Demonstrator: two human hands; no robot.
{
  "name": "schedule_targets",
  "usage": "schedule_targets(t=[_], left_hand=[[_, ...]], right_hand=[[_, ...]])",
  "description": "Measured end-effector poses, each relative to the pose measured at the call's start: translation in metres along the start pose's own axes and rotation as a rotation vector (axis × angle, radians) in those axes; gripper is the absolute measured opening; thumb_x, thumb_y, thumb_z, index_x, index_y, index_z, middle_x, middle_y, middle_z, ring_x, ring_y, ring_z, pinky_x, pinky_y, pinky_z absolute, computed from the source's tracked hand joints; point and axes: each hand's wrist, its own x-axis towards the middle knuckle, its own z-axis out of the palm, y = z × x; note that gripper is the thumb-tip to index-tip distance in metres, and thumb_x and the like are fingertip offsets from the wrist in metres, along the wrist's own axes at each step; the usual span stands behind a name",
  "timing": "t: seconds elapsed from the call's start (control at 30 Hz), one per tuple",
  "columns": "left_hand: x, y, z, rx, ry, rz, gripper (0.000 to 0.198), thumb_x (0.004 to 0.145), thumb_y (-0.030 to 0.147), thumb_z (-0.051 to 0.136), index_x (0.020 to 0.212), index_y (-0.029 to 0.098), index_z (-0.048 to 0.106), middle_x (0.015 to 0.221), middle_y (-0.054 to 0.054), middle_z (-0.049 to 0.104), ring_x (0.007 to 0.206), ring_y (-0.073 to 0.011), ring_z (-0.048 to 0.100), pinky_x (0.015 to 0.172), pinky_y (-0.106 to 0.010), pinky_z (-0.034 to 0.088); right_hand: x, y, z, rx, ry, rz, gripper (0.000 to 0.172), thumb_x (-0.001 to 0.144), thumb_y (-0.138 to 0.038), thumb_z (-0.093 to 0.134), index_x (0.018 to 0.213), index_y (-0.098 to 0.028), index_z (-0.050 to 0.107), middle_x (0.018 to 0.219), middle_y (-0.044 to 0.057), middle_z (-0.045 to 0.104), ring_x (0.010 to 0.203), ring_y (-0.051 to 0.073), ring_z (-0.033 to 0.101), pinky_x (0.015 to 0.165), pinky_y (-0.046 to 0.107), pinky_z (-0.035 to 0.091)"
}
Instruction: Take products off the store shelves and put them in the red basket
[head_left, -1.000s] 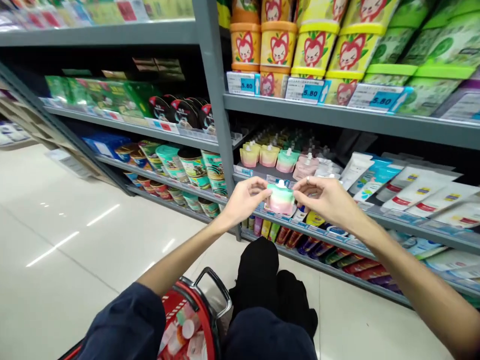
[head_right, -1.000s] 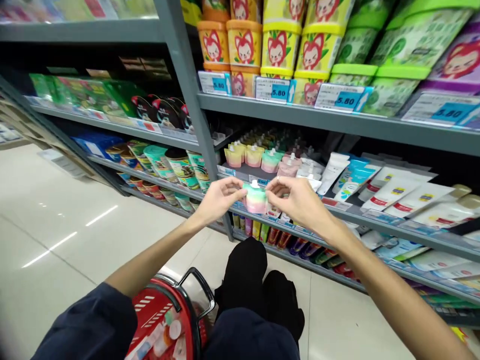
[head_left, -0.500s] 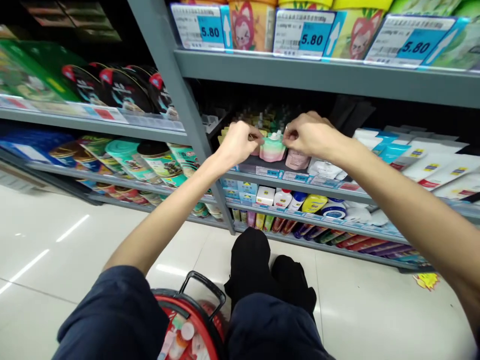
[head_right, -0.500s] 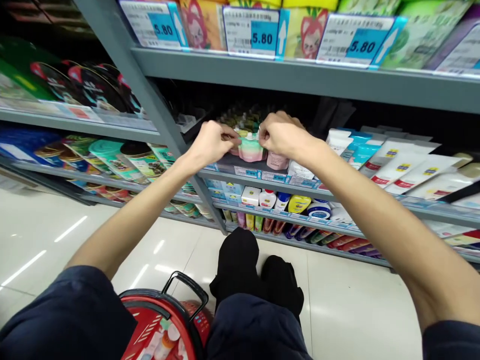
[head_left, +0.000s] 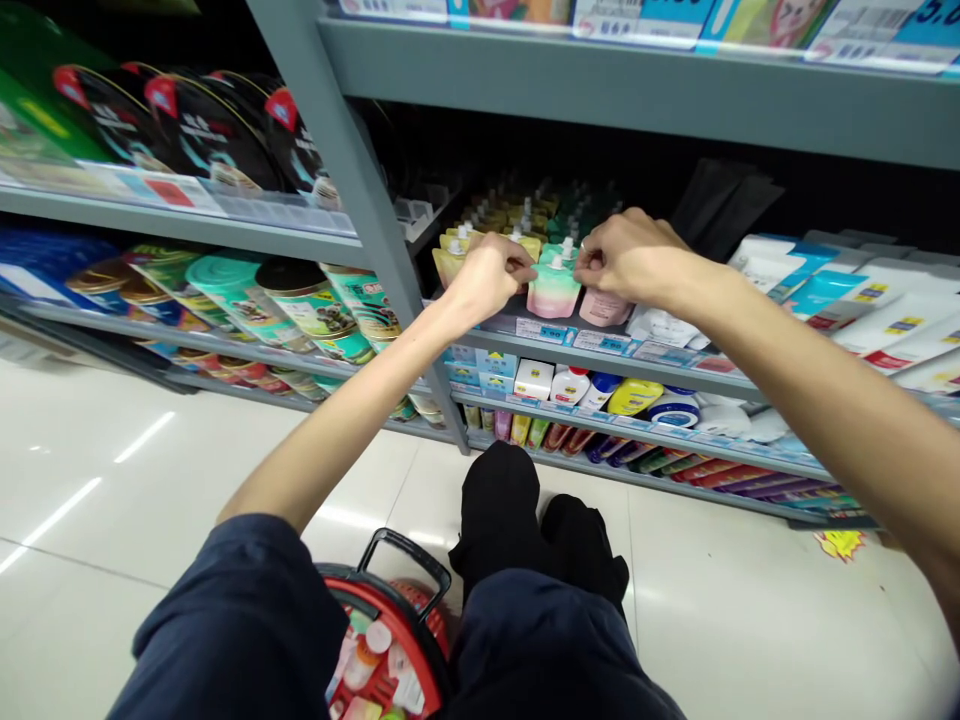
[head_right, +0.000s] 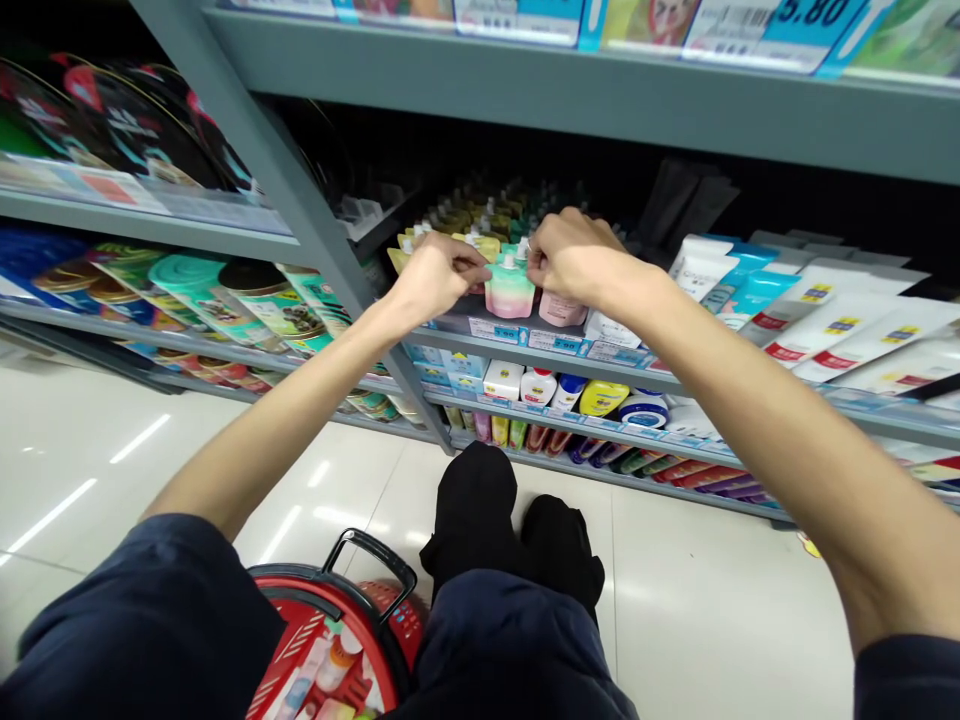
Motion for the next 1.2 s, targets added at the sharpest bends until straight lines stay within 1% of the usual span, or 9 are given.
schedule_targets(t=[0.13, 0.23, 0.47, 0.63, 0.73, 0.83, 0.97, 1.1, 1.2], left_hand=[[-0.001, -0.002, 0.002, 0.000, -0.028, -0.022, 0.032, 0.092, 0.044, 0.071, 0.088, 0.012, 0.071, 0.076, -0.009, 0.071, 0.088, -0.0283, 0.074, 0.088, -0.047, 0.062], [-0.002, -0.003, 0.003, -0.006, -0.018, -0.025, 0.027, 0.091, 0.039, 0.072, 0.094, 0.012, 0.071, 0.079, -0.008, 0.071, 0.095, -0.0283, 0.073, 0.092, -0.046, 0.061], [-0.001, -0.007, 0.004, -0.043, -0.031, -0.028, 0.019, 0.087, 0.030, 0.074, 0.094, 0.012, 0.072, 0.073, -0.004, 0.068, 0.090, -0.0238, 0.071, 0.092, -0.041, 0.061], [0.000, -0.009, 0.005, -0.039, -0.045, -0.040, 0.018, 0.089, 0.029, 0.074, 0.090, 0.012, 0.070, 0.073, -0.004, 0.066, 0.088, -0.0231, 0.072, 0.092, -0.042, 0.060], [0.000, -0.006, 0.005, -0.033, -0.053, -0.037, 0.021, 0.088, 0.031, 0.076, 0.090, 0.012, 0.070, 0.073, -0.004, 0.066, 0.090, -0.0244, 0.072, 0.093, -0.043, 0.060], [-0.004, -0.002, -0.001, -0.021, -0.064, -0.036, 0.025, 0.088, 0.034, 0.077, 0.091, 0.011, 0.071, 0.076, -0.006, 0.068, 0.094, -0.0278, 0.073, 0.094, -0.047, 0.060], [-0.013, 0.004, -0.017, -0.022, -0.009, -0.013, 0.033, 0.092, 0.042, 0.072, 0.102, 0.011, 0.072, 0.088, -0.009, 0.072, 0.106, -0.0316, 0.073, 0.097, -0.050, 0.059], [-0.025, 0.014, -0.030, 0.038, 0.076, 0.016, 0.034, 0.096, 0.045, 0.066, 0.107, 0.014, 0.075, 0.100, -0.010, 0.076, 0.106, -0.0277, 0.071, 0.098, -0.043, 0.058], [-0.037, 0.026, -0.033, 0.082, 0.039, 0.049, 0.031, 0.098, 0.045, 0.064, 0.105, 0.017, 0.077, 0.103, -0.009, 0.077, 0.101, -0.0243, 0.070, 0.095, -0.039, 0.057]], right_hand=[[-0.004, -0.005, -0.004, -0.036, -0.042, 0.052, 0.025, 0.093, -0.028, 0.063, 0.098, -0.014, 0.082, 0.098, 0.010, 0.080, 0.097, 0.026, 0.072, 0.085, 0.035, 0.051], [-0.002, 0.001, -0.001, 0.015, -0.039, 0.033, 0.034, 0.098, -0.034, 0.057, 0.098, -0.010, 0.081, 0.102, 0.011, 0.080, 0.103, 0.024, 0.071, 0.090, 0.034, 0.050], [0.000, 0.010, 0.002, 0.067, -0.012, 0.000, 0.018, 0.087, -0.038, 0.072, 0.088, -0.022, 0.080, 0.089, 0.010, 0.079, 0.093, 0.032, 0.072, 0.080, 0.039, 0.053], [-0.003, 0.007, 0.000, 0.063, -0.025, 0.012, 0.018, 0.088, -0.040, 0.071, 0.088, -0.024, 0.079, 0.090, 0.009, 0.080, 0.094, 0.032, 0.071, 0.078, 0.038, 0.052], [-0.006, 0.005, -0.002, 0.053, -0.053, 0.013, 0.024, 0.090, -0.041, 0.069, 0.095, -0.020, 0.080, 0.098, 0.010, 0.081, 0.098, 0.029, 0.071, 0.082, 0.036, 0.050], [-0.013, 0.003, -0.008, 0.055, -0.054, 0.003, 0.031, 0.093, -0.043, 0.067, 0.100, -0.015, 0.079, 0.104, 0.012, 0.080, 0.102, 0.027, 0.069, 0.085, 0.035, 0.048], [-0.030, -0.004, -0.022, 0.086, 0.088, 0.001, 0.033, 0.098, -0.046, 0.063, 0.104, -0.018, 0.079, 0.102, 0.012, 0.081, 0.102, 0.029, 0.069, 0.089, 0.039, 0.049], [-0.049, -0.011, -0.025, 0.141, 0.165, 0.019, 0.032, 0.100, -0.043, 0.059, 0.109, -0.021, 0.080, 0.094, 0.010, 0.081, 0.096, 0.030, 0.069, 0.088, 0.041, 0.050], [-0.060, -0.016, -0.011, 0.167, 0.142, 0.005, 0.032, 0.098, -0.039, 0.060, 0.112, -0.017, 0.080, 0.091, 0.010, 0.080, 0.091, 0.028, 0.070, 0.083, 0.038, 0.049]])
